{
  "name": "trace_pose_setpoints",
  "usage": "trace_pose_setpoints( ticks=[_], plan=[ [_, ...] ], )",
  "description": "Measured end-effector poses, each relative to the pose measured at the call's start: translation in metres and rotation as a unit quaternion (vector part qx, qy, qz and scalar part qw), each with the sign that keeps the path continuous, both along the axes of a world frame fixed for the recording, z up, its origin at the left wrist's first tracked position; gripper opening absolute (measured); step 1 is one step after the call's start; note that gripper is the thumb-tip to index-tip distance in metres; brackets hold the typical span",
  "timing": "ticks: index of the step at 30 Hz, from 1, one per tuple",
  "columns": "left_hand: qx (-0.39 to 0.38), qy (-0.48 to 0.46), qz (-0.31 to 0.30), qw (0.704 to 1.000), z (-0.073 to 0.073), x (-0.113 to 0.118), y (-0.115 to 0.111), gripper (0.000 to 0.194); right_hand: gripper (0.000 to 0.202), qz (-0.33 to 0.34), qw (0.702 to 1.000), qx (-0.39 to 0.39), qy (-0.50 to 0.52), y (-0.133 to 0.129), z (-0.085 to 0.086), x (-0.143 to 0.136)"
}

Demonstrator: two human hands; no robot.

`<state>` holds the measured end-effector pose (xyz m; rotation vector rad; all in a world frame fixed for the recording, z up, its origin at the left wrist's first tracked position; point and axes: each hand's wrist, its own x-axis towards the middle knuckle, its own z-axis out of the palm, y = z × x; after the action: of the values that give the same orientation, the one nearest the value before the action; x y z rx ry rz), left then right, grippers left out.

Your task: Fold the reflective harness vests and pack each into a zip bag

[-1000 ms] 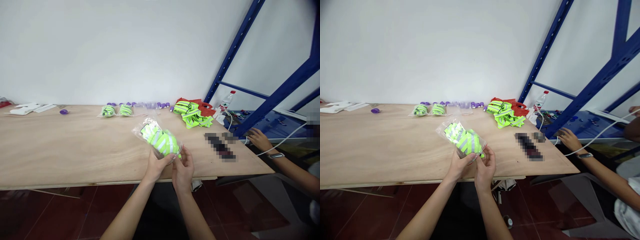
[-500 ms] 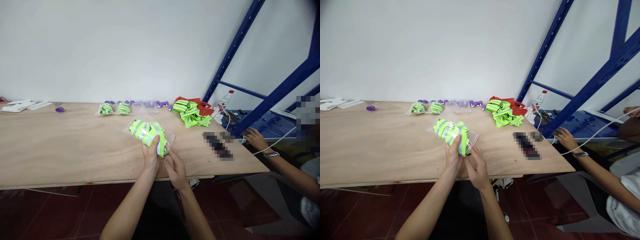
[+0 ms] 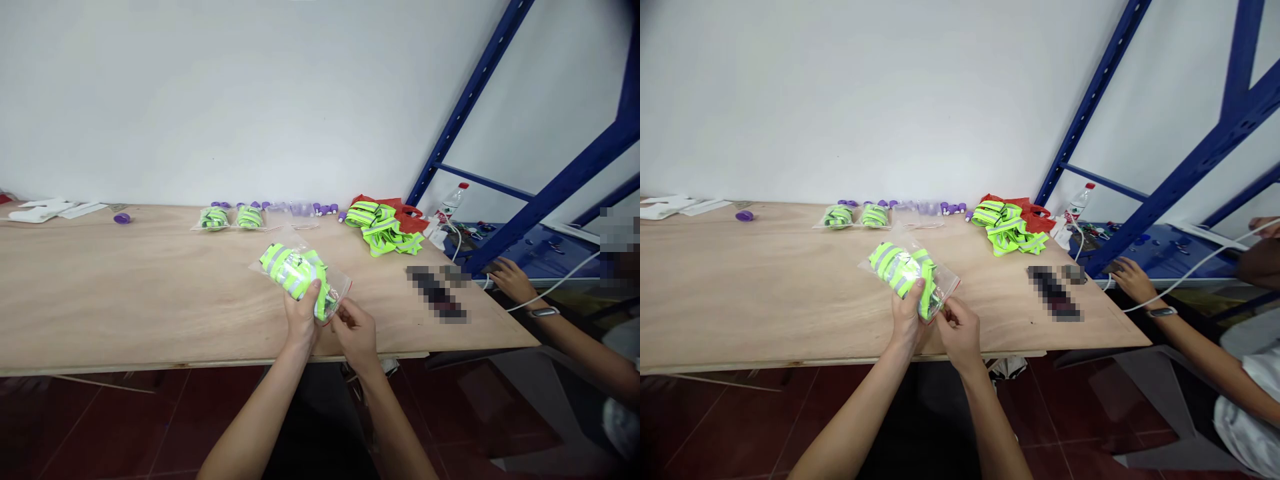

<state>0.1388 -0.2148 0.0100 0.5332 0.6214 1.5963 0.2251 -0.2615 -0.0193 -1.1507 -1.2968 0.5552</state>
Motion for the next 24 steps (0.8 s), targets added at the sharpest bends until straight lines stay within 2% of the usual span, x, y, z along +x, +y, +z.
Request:
trace_pose_setpoints(
  ticks=[3,5,8,13,18,21,24],
  plan=[
    [0.01,0.008,0.009,1.0,-0.002,-0.002,0.0,0.048,0.035,0.069,0.992,-0.026,0.105,0.001,0.002,-0.004],
    [0.013,0.019,0.016,1.0,-0.005,-0.003,0.001,0.049,0.049,0.074,0.987,-0.016,0.14,0.002,0.006,-0.007],
    [0.027,0.045,0.014,0.999,-0.012,-0.002,0.002,0.051,0.053,0.053,0.987,0.003,0.148,0.005,0.009,-0.011],
    [0.042,0.077,0.003,0.996,-0.02,0.0,0.0,0.046,0.044,-0.012,0.987,-0.009,0.161,0.012,0.007,-0.016],
    [0.037,0.079,-0.006,0.996,-0.014,0.002,-0.001,0.043,0.035,-0.068,0.977,0.0,0.203,0.021,0.009,-0.019],
    [0.031,0.073,-0.022,0.997,-0.011,0.003,-0.002,0.041,0.027,-0.094,0.98,0.005,0.176,0.022,0.009,-0.022],
    [0.024,0.067,-0.023,0.997,-0.012,0.003,-0.002,0.04,0.019,-0.113,0.988,0.044,0.098,0.022,0.004,-0.025]
  ],
)
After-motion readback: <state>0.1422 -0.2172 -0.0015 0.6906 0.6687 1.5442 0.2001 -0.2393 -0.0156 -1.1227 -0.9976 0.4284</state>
